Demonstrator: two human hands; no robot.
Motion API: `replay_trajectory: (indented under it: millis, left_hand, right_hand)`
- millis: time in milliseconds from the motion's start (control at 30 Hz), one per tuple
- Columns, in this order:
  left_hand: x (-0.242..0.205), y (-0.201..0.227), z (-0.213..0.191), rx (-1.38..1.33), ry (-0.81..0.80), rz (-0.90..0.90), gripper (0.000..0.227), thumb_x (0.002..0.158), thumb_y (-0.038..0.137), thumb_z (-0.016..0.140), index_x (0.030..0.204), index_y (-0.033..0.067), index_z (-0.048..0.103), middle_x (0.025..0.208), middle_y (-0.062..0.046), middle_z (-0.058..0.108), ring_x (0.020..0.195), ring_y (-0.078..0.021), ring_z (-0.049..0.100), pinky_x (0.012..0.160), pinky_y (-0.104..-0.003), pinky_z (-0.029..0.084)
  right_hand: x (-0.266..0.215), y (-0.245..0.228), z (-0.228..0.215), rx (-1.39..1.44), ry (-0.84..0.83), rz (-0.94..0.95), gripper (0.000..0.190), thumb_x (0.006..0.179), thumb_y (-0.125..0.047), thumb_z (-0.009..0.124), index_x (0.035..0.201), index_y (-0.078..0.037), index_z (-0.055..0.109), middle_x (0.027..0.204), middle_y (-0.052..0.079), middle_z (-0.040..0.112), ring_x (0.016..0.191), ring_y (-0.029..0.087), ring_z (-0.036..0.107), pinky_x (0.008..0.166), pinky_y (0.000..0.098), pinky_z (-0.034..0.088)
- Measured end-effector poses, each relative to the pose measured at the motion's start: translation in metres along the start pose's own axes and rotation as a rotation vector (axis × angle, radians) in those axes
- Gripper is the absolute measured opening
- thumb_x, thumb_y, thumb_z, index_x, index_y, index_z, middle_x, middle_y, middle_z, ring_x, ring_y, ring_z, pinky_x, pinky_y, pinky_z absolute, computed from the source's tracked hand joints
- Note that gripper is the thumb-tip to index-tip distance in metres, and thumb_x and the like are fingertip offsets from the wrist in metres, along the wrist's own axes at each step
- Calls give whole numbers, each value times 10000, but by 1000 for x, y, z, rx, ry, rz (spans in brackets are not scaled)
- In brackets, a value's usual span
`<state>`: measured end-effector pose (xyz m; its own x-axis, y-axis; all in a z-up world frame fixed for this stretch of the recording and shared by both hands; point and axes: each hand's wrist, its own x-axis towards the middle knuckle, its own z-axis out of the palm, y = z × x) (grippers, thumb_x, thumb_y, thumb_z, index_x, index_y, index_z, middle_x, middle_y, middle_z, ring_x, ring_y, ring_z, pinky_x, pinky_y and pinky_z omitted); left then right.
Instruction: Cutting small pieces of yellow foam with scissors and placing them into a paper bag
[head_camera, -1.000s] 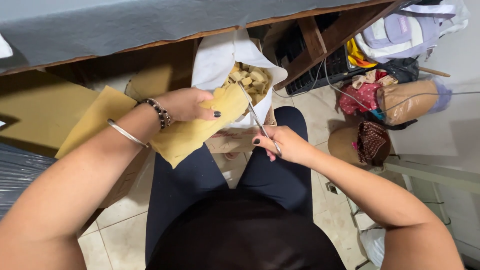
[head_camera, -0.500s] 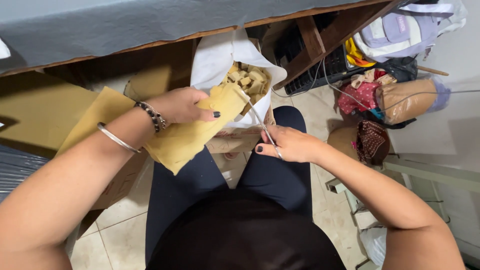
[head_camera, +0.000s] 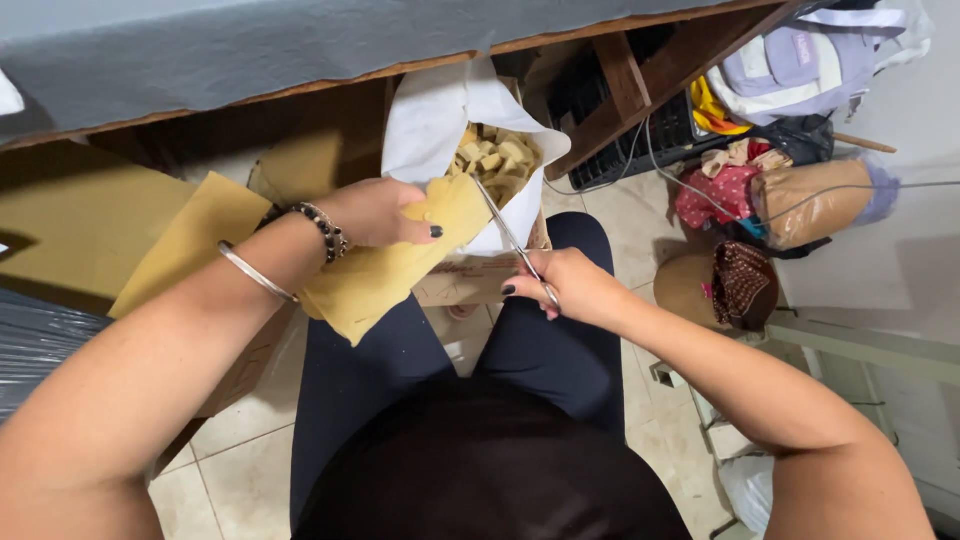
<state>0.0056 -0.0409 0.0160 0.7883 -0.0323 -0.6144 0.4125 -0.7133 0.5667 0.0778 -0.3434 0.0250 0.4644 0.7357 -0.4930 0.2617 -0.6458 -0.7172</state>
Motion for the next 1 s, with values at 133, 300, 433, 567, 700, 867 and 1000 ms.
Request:
replay_trajectory:
  millis: [133, 300, 433, 567, 700, 867, 1000]
  left_hand:
    - [-3, -16, -11, -123, -37, 70, 424, 823, 457, 725, 1138, 173, 732, 967, -109, 751, 966, -236, 721, 802, -389, 580]
    - [-3, -21, -6, -326, -38, 125, 315, 833, 367, 744, 1050, 140, 739, 838, -85, 746, 817, -193, 697, 685, -344, 573]
    - [-10, 1, -11, -343, -56, 159, 269, 850, 324, 754, 1021, 118, 722, 828, -104, 758, 780, -195, 690, 640, -330, 560]
    - [42, -19, -4, -233, -1, 190, 283, 828, 394, 783, 1013, 181, 760, 793, -72, 753, 716, -192, 694, 621, -326, 556]
    - [46, -20, -2, -244, -6, 164, 300, 811, 409, 779, 1021, 195, 762, 783, -61, 746, 709, -193, 700, 614, -330, 559]
    - [7, -5, -12, -296, -16, 104, 298, 802, 339, 775, 1040, 161, 758, 784, -61, 750, 711, -177, 697, 608, -306, 561]
    - [7, -13, -18, -97, -53, 130, 338, 794, 409, 738, 1067, 210, 756, 911, -81, 760, 894, -231, 713, 761, -381, 572]
  right_hand:
    - [2, 2, -22, -63, -192, -56, 444, 1030, -458, 514, 745, -133, 617, 548, 51, 701, 583, 211, 697, 615, 330, 555]
    - [0, -6, -24, -111, -320, -117, 521, 1006, -600, 418, 905, -110, 565, 801, 145, 738, 829, 331, 724, 750, 463, 585]
    - [0, -11, -16, -145, -259, -166, 438, 986, -543, 551, 944, -108, 537, 800, 172, 671, 820, 363, 727, 728, 496, 577]
    - [-6, -22, 2, -79, -47, -108, 379, 999, -466, 586, 837, -124, 602, 522, 38, 658, 557, 230, 695, 601, 326, 563]
    - [-12, -16, 16, 122, 57, -82, 356, 1006, -352, 622, 750, -103, 611, 458, 39, 620, 439, 149, 658, 496, 250, 534]
    - [-19, -17, 16, 203, 83, -103, 341, 994, -293, 654, 718, -96, 621, 432, 23, 596, 385, 124, 630, 429, 218, 508]
    - [-19, -9, 15, 184, 37, -131, 325, 977, -316, 673, 718, -121, 638, 415, 19, 598, 386, 126, 598, 464, 229, 493]
